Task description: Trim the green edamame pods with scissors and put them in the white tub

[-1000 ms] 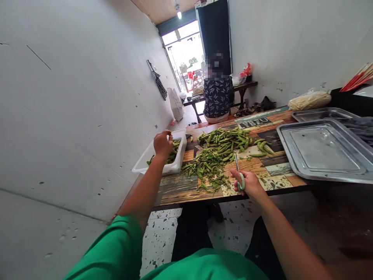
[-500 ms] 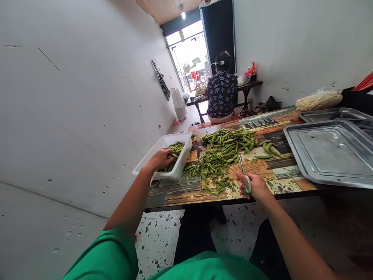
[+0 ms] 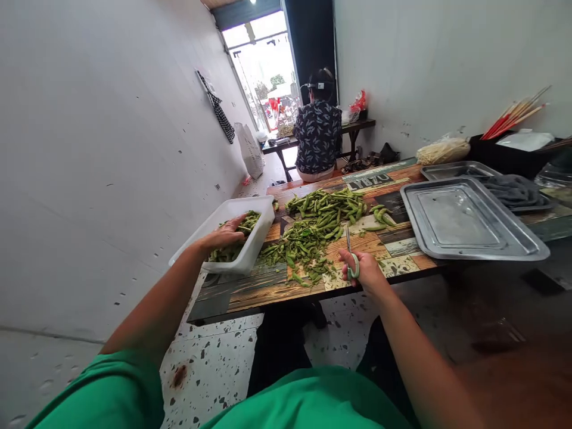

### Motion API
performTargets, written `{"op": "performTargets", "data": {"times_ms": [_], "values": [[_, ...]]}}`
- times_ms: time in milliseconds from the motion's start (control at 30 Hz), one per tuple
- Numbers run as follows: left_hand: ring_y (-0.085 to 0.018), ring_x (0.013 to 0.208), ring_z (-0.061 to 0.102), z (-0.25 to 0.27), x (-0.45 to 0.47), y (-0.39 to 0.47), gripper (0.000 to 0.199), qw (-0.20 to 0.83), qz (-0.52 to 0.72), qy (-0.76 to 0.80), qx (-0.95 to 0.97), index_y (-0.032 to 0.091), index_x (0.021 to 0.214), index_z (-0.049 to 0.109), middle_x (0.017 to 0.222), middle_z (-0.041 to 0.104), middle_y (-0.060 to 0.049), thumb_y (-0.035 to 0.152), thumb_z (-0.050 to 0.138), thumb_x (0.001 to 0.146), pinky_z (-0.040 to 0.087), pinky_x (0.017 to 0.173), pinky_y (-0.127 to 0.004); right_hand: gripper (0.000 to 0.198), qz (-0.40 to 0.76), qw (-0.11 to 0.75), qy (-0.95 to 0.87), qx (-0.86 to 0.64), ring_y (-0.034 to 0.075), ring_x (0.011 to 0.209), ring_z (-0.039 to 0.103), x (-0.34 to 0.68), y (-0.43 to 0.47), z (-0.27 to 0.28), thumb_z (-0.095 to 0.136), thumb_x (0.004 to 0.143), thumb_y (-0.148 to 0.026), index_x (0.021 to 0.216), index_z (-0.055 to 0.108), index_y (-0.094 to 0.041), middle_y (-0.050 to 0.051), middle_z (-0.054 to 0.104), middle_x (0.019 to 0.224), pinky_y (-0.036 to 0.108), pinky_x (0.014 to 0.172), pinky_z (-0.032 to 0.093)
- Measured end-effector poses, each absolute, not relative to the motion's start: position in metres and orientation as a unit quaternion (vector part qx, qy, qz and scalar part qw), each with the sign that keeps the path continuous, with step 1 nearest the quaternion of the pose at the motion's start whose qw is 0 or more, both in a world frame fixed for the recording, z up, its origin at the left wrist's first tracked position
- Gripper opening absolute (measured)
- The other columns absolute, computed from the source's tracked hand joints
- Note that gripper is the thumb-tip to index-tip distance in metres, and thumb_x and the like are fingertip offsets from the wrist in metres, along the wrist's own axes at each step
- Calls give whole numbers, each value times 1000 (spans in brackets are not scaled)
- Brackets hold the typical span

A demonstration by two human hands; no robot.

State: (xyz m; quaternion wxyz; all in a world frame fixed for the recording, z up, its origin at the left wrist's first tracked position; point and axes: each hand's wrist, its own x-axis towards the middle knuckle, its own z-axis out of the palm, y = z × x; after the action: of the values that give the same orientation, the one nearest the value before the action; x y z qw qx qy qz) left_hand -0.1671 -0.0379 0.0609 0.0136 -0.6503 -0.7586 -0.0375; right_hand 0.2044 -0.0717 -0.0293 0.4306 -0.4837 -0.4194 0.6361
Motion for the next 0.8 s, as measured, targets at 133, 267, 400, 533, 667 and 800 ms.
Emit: {"op": "performTargets", "data": {"times_ms": [133,267,400,533,667,800], "values": [[-32,132,34,67,-104,-36,55,94,-116,-731,-666,21,136,44,142,42,-12,31,49,82,20,106,-55,42,661,468,-355,-468,9,39,52,208,-69,-29,70,68,-54,78,59,-15,-3,54,50,15,28,31],[-22,105,57,40,-10,-17,30,-21,-129,-585,-800,22,101,70,108,68,-7,35,48,85,35,99,-37,40,660,457,-361,-475,10,39,53,208,-68,-28,69,70,-52,78,60,-15,-2,54,50,16,28,31],[-26,99,58,5,60,10,32,-14,-110,-578,-809,16,91,73,96,68,-14,37,51,83,40,90,-37,35,645,459,-369,-487,11,39,51,206,-69,-28,67,71,-50,75,58,-17,-2,54,48,18,28,30],[-28,99,59,-5,89,26,27,-13,-65,-627,-776,9,91,71,99,66,-20,26,53,80,42,87,-36,33,644,458,-384,-478,13,41,52,208,-70,-28,65,72,-51,73,57,-19,-2,54,50,21,29,31],[-26,93,61,3,87,26,17,-74,-126,-622,-769,11,85,69,93,68,-17,20,56,77,44,84,-36,33,641,453,-399,-474,12,42,53,209,-71,-28,64,73,-51,74,59,-18,-2,54,51,20,30,31],[-15,71,62,2,68,12,14,-309,-338,-582,-672,12,86,65,80,69,-9,22,60,77,46,70,-27,37,612,442,-445,-482,12,41,54,206,-72,-32,65,71,-53,74,58,-17,-2,55,50,19,29,32]]}}
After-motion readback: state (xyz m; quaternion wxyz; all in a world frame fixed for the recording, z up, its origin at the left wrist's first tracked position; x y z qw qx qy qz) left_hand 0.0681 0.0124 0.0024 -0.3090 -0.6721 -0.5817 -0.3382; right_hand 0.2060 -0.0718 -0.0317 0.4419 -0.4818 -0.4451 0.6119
